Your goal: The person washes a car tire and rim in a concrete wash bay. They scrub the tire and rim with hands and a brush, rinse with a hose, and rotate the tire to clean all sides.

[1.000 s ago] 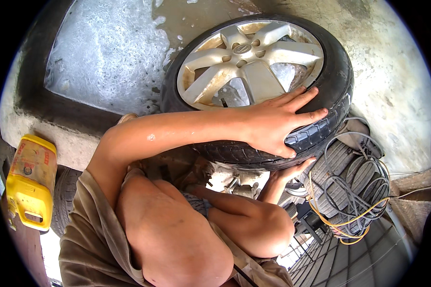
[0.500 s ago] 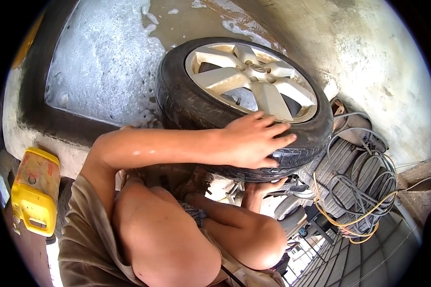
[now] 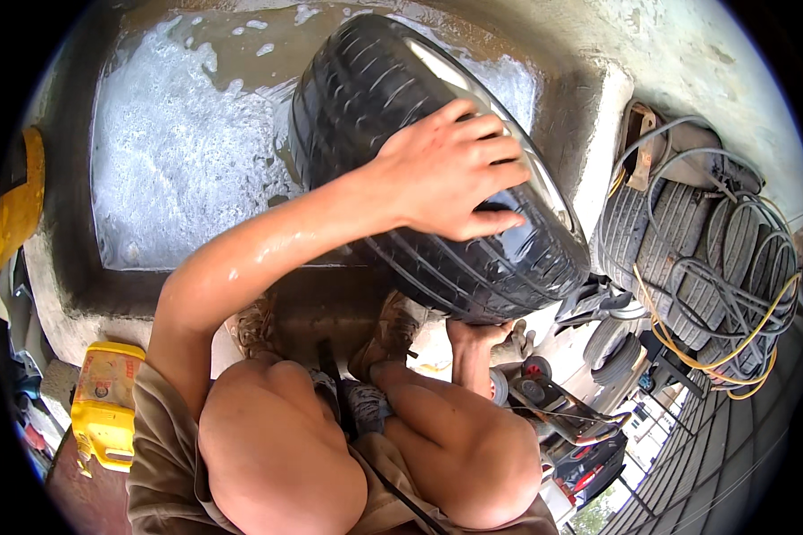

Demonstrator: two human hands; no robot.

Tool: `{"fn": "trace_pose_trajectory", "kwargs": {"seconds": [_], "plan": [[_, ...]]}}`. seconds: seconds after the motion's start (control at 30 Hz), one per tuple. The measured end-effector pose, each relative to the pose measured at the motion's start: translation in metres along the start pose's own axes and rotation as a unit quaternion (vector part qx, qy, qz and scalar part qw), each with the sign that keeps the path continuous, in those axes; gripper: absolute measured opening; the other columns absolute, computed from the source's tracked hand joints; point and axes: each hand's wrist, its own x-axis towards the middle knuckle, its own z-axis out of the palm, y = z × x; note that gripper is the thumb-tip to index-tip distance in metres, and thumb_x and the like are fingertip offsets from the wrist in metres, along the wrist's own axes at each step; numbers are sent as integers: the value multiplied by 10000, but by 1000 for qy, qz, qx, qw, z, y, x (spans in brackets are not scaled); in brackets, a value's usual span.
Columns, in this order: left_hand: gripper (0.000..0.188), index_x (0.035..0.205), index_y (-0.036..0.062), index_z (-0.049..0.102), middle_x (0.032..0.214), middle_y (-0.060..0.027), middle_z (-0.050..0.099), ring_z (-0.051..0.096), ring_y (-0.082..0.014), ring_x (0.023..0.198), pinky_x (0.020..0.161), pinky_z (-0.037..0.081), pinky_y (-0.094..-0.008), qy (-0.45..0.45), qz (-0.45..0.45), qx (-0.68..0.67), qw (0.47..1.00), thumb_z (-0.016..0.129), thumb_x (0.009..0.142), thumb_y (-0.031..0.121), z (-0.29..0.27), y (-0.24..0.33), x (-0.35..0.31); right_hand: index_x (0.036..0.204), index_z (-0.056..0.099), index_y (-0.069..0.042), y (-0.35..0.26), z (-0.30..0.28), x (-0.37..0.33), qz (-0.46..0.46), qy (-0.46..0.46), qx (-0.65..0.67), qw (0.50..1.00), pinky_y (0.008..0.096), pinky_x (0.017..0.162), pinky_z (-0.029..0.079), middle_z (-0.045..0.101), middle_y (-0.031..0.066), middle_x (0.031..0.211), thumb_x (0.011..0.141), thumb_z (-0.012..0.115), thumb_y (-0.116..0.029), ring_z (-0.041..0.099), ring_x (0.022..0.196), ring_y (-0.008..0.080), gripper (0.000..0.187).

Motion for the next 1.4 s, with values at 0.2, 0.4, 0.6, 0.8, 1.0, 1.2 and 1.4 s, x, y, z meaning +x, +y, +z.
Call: {"fn": "trace_pose_trajectory", "kwargs": {"seconds": [0.2,0.4,0.6,0.8,1.0,1.2,1.4], "plan": [[412,1141,157,622,1266,-86,514,401,-338,1245,1007,330,-517,174,-44,92,979,660,810,400,0,4,33,1327,493,-89,0,9,-21,113,9,44,993,499,1040,368,518,124,1341,924,221,-528,490,1230,325,655],[1168,1470,23,-134,1547,-208,-16,42,-310,1433,1154,75,-424,134,-438,-516,724,676,797,529,59,69,-89,1396,379,-107,-1,-14,-40,371,-164,88,910,494,1045,348,423,158,1432,854,181,-753,477,1250,315,866],[713,1426,51,296,1353,-97,451,452,-226,1216,1047,354,-362,324,-477,-532,620,567,915,468,69,43,-41,1402,417,-125,-29,-30,-38,309,-435,-379,756,406,971,435,513,193,1336,876,539,-553,558,1151,302,689],[692,1338,45,455,1276,-128,551,565,-254,1102,977,447,-379,342,-569,-469,582,407,932,604,17,-13,-89,1161,613,-32,-106,4,-23,-338,-386,-675,531,381,912,480,627,151,1170,788,731,-163,594,1093,308,413],[714,1381,64,415,1349,-147,496,518,-311,1185,1007,424,-443,355,-623,-451,532,285,941,611,-1,-67,-203,1468,262,-125,-90,-27,12,-215,-341,-817,413,431,1129,262,248,197,1506,707,798,-353,269,1375,376,958],[734,1402,86,388,1400,-139,445,446,-362,1248,1047,371,-501,352,-631,-509,467,257,920,623,14,-107,-310,1390,412,-94,-80,-75,3,-232,-348,-788,452,423,1089,315,383,193,1434,798,697,-405,366,1317,376,727],[652,1341,73,459,1304,-138,537,524,-373,1160,996,438,-495,377,-602,-558,429,252,935,540,25,-164,-384,1327,492,-77,-114,-159,-1,-184,-167,-821,515,405,1002,411,549,209,1268,847,652,-398,515,1184,364,599]]}}
